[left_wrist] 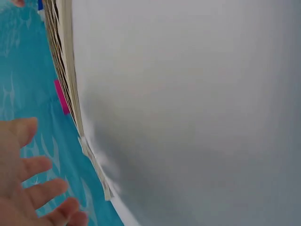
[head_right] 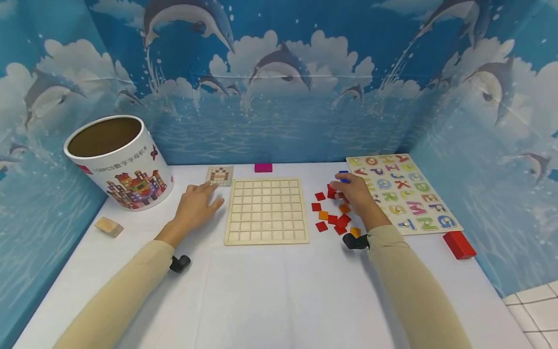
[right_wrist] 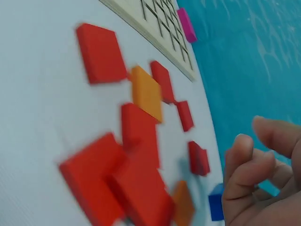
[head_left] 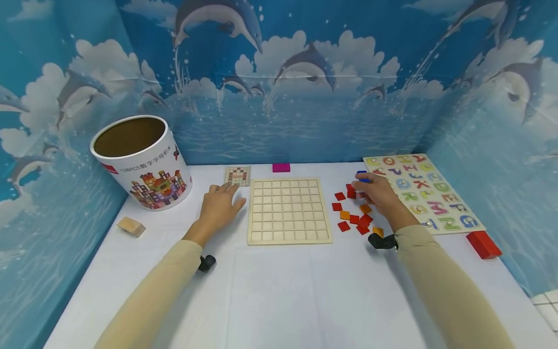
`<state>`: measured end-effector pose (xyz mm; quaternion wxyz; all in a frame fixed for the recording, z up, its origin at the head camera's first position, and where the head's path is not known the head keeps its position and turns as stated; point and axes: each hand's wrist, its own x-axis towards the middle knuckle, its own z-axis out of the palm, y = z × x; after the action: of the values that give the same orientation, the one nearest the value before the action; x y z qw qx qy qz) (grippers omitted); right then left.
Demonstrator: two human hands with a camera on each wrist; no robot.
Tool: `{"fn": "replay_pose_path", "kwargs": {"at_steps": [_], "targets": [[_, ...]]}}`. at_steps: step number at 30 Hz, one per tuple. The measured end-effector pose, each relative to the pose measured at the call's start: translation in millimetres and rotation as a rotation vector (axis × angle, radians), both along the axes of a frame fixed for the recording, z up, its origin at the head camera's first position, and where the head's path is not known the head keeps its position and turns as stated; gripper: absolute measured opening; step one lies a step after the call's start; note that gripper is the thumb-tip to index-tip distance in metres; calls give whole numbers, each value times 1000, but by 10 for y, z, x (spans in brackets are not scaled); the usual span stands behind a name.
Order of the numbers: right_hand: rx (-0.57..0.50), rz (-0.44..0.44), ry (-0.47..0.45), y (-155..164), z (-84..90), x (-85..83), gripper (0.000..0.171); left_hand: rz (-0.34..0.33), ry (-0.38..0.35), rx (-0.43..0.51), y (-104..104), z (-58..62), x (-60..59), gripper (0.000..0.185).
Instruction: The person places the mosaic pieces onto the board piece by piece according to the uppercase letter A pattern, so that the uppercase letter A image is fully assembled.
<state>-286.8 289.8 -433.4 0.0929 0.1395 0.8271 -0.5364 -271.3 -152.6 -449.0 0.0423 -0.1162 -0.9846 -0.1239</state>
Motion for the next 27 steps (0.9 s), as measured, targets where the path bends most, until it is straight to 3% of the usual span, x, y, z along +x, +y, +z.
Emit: {"fn": "replay_pose_path", "kwargs": {"at_steps": [3,5,13,17,27], "targets": [[-9,-9,-49,-46,-57,3,58,-54,-102,53,61,-57,99,57],[41,-24,-43,-72,-90,-15,55,-87,-143,72,101,-75,159,55],[351,-42,-31,-168,-232,-163,55,-144,-185,97,216,-107,310,55],[435,-58,-43,-197,-280,-210,50,-158,-199,89,240,-117,342,58],[448,-78,-3,-268,-278,-216,37,-122,-224,73,251,-113,378,58]]}}
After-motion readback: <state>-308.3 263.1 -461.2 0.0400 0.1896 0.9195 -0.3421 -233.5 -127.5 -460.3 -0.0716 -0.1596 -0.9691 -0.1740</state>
